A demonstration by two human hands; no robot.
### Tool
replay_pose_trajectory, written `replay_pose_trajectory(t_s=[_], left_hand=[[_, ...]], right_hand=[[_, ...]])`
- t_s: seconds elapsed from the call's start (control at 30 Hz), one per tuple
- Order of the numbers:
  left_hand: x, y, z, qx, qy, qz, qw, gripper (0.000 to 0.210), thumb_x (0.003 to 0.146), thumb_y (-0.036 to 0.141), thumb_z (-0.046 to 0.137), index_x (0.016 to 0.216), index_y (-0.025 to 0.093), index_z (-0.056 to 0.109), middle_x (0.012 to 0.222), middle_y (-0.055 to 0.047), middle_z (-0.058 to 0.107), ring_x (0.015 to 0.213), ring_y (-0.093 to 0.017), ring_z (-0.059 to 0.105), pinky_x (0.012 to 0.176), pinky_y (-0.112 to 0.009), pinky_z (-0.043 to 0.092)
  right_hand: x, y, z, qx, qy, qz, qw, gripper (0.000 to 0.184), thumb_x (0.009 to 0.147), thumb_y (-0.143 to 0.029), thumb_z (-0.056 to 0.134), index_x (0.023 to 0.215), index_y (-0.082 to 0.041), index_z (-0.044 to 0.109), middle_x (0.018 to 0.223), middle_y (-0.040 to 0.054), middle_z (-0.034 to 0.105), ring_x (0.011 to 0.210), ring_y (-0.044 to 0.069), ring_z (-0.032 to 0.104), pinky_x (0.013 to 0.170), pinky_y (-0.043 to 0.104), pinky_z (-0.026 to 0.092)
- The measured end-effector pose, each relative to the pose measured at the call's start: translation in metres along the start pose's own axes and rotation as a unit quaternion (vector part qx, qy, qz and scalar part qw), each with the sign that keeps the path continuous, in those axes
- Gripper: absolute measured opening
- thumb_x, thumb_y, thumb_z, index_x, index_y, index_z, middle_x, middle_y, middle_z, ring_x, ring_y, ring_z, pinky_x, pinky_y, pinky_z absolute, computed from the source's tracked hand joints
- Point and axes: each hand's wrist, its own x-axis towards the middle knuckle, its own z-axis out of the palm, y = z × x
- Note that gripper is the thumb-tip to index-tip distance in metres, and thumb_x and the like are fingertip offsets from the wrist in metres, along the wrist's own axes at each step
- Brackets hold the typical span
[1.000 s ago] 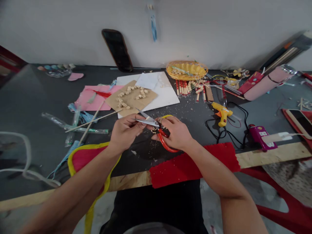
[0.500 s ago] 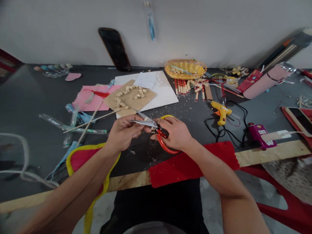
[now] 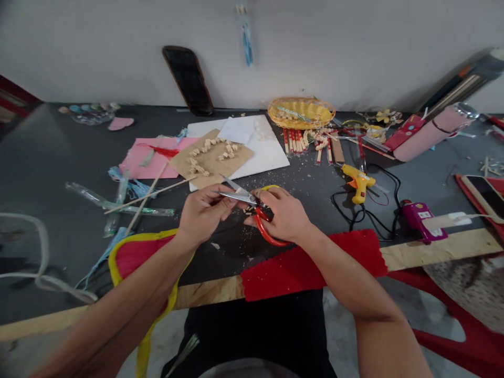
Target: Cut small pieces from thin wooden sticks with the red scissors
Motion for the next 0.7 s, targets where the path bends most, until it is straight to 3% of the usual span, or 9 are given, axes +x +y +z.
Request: replay_pose_trajectory(t_s=[0.43, 0.7], left_hand=[[0.0014, 0.0032, -0.0008, -0.086, -0.040, -0.078, 0.992, 0.022, 0.068, 0.031, 0.078, 0.074, 0.012, 0.067, 0.063, -0.008, 0.072, 0.038, -0.004, 0.037, 0.039, -0.020, 0.025], [0.0017, 0.0000, 0.0003, -0.066, -0.035, -0.045, 0.996, 0.023, 0.072, 0.034, 0.075, 0.076, 0.013, 0.066, 0.064, -0.007, 0.072, 0.039, -0.005, 0.040, 0.040, -0.020, 0.029]], right_hand=[[0.0003, 0.0033, 0.0002, 0.008, -0.016, -0.013, 1.000, 0.066, 0.081, -0.069, 0.056, 0.121, -0.016, 0.057, 0.113, 0.0159, 0.063, 0.108, 0.030, 0.059, 0.094, 0.046, 0.051], [-0.0025, -0.0040, -0.0026, -0.040, 0.003, 0.005, 0.999, 0.057, 0.085, -0.062, 0.057, 0.120, -0.017, 0.059, 0.111, 0.0148, 0.066, 0.106, 0.030, 0.062, 0.091, 0.044, 0.052]])
